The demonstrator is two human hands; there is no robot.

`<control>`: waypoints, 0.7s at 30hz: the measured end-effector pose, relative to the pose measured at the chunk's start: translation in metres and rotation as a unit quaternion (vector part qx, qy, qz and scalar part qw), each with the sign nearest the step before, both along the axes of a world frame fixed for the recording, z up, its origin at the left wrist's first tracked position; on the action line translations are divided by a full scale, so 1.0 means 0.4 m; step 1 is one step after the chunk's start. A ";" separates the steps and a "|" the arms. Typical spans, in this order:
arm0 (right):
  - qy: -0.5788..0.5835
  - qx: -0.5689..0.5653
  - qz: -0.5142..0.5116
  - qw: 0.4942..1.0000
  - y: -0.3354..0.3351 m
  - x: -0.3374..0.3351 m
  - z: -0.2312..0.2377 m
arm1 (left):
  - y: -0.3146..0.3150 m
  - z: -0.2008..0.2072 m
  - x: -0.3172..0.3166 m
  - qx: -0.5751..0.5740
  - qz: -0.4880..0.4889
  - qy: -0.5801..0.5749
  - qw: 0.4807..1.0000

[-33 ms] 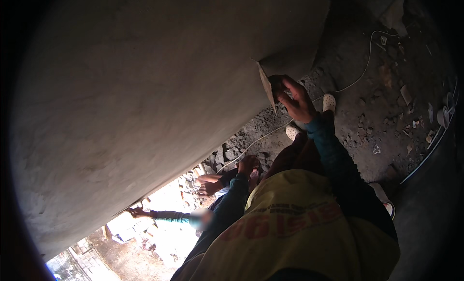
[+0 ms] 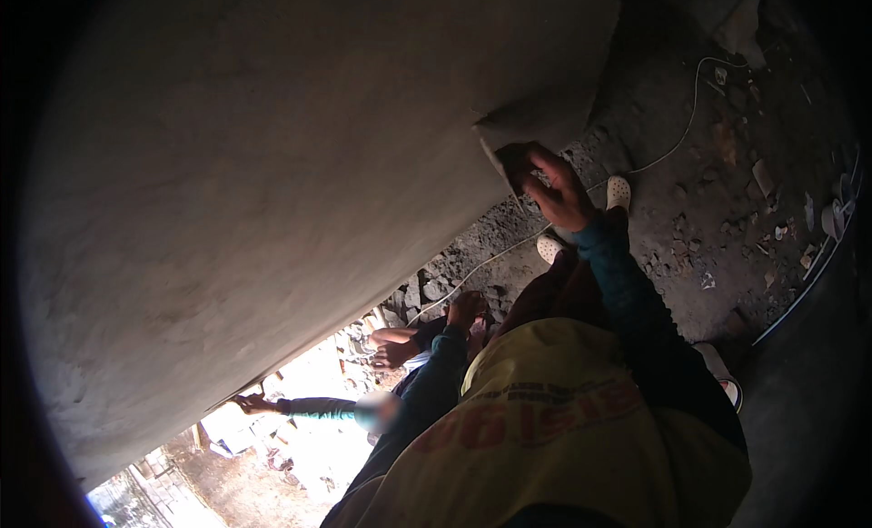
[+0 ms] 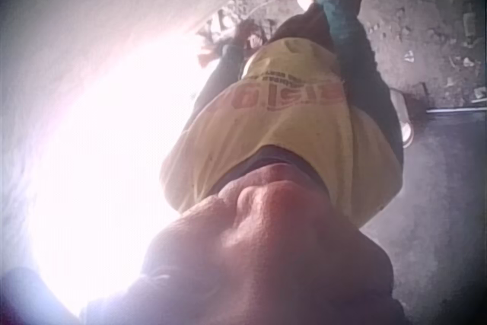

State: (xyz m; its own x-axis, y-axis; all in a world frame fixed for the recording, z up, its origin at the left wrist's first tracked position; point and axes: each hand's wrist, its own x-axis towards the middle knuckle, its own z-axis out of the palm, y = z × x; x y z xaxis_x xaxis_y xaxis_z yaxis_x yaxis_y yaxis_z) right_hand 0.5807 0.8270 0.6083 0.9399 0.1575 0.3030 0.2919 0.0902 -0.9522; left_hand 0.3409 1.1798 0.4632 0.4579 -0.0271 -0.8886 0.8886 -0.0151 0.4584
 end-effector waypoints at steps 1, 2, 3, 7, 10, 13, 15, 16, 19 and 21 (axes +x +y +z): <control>-0.013 0.000 0.025 1.000 -0.006 0.006 0.009 | -0.010 0.012 0.008 0.017 -0.013 0.008 1.000; 0.019 0.022 0.046 0.999 -0.012 0.006 0.005 | -0.024 0.010 0.039 0.031 -0.028 0.010 0.999; 0.050 0.050 0.070 0.995 -0.016 -0.004 0.009 | -0.011 0.005 0.033 0.016 0.003 0.020 1.000; 0.147 0.170 0.103 0.969 -0.072 -0.032 -0.009 | 0.060 -0.070 -0.003 0.056 -0.027 -0.036 0.997; 0.188 0.152 -0.015 0.970 -0.175 -0.029 -0.105 | 0.072 -0.122 -0.017 0.092 -0.182 -0.100 0.974; 0.184 0.147 -0.155 0.960 -0.309 0.019 -0.236 | 0.108 -0.154 0.007 0.131 -0.384 -0.152 0.901; 0.195 0.161 -0.176 0.951 -0.358 0.063 -0.194 | 0.096 -0.136 0.003 0.147 -0.367 -0.155 0.905; 0.205 0.163 -0.182 0.948 -0.399 0.076 -0.168 | 0.045 -0.109 0.009 0.118 -0.271 -0.105 0.950; 0.241 0.117 -0.201 0.942 -0.454 0.114 -0.144 | -0.035 -0.019 0.051 0.063 -0.021 0.018 0.998; 0.249 0.112 -0.215 0.938 -0.444 0.135 -0.107 | -0.044 0.006 0.068 0.045 0.003 0.019 0.999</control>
